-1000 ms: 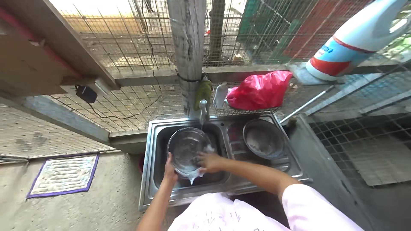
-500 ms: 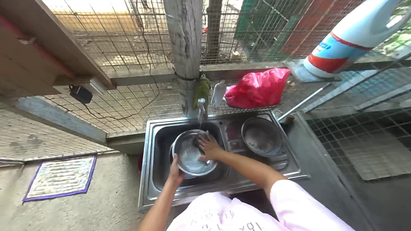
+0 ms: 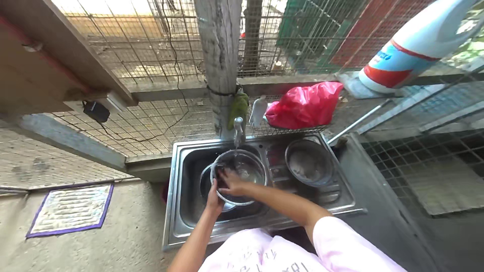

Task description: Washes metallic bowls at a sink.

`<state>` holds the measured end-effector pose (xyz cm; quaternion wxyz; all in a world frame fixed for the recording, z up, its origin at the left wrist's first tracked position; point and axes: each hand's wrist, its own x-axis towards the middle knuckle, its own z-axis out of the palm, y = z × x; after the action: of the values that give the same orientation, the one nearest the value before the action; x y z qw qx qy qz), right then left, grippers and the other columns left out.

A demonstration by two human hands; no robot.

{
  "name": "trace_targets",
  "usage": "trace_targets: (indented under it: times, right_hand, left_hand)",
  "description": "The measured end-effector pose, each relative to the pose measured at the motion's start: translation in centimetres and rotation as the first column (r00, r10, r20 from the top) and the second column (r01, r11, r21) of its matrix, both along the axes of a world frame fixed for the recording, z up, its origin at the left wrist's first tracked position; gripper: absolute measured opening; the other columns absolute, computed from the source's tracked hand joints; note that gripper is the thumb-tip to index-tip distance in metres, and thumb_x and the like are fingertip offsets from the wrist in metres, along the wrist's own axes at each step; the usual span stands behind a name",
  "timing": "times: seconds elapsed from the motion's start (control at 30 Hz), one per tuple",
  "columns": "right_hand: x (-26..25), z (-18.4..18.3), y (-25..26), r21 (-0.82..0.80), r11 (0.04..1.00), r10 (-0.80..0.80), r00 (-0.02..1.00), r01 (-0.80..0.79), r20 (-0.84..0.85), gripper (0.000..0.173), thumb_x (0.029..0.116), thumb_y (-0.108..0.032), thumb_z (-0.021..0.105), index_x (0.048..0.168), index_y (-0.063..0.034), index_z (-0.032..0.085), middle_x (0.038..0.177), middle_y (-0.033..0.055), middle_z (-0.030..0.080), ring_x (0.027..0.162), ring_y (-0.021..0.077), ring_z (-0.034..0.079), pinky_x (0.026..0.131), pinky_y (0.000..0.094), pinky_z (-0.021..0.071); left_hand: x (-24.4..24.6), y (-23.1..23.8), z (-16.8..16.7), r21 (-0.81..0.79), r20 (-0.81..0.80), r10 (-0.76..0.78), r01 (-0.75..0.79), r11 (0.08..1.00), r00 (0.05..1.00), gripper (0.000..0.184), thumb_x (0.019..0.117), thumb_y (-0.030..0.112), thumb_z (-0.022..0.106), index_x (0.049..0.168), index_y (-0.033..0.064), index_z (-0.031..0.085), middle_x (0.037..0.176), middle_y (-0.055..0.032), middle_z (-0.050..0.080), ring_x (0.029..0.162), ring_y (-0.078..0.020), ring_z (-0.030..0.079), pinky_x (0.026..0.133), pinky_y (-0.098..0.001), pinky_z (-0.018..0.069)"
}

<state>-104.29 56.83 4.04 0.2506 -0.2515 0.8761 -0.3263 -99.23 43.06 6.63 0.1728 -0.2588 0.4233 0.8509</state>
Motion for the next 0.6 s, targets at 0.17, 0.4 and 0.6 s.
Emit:
trace_targets:
  times: [0.17, 0.4, 0.6]
  right_hand:
    - [2.1, 2.4, 1.9, 0.069, 0.957, 0.272, 0.955, -0.281, 0.115, 0.057, 0.1105, -0.045, 0.037, 0.156, -0.0101, 0.045, 0.16, 0.0166, 0.044, 0.154, 0.0367, 0.028, 0.125, 0.0613, 0.0146]
    - [0.0, 0.4, 1.0, -0.01, 1.0, 0.023, 0.999, -0.022, 0.034, 0.105, 0.0891, -0.053, 0.073, 0.164, -0.003, 0.02, 0.169, 0.0275, 0.014, 0.156, 0.0437, 0.019, 0.126, 0.0576, 0.0193]
    - [2.0, 5.1, 0.5, -0.467, 0.884, 0.063, 0.993, -0.007, 0.105, 0.064, 0.0712, 0.011, 0.078, 0.132, 0.0146, 0.057, 0.122, 0.0297, 0.067, 0.115, 0.0338, 0.066, 0.105, 0.0467, 0.0502]
  left_hand:
    - [-1.0, -3.7, 0.5, -0.081, -0.032, 0.198, -0.2, 0.977, 0.98, 0.05, 0.1127, 0.04, 0.023, 0.139, 0.0068, 0.05, 0.115, -0.011, 0.069, 0.102, -0.0182, 0.069, 0.085, -0.0405, 0.0594]
    - [0.1, -1.0, 0.6, -0.017, -0.015, -0.036, 0.036, 0.999, 0.999, 0.053, 0.1123, 0.043, 0.02, 0.144, 0.0086, 0.046, 0.12, -0.0116, 0.067, 0.103, -0.0179, 0.068, 0.086, -0.0371, 0.0582]
    - [-3.2, -3.5, 0.6, -0.313, -0.098, -0.163, 0.125, 0.941, 0.982, 0.074, 0.1059, 0.06, 0.002, 0.158, 0.0162, 0.032, 0.142, -0.011, 0.058, 0.122, -0.0197, 0.061, 0.097, -0.0426, 0.0542]
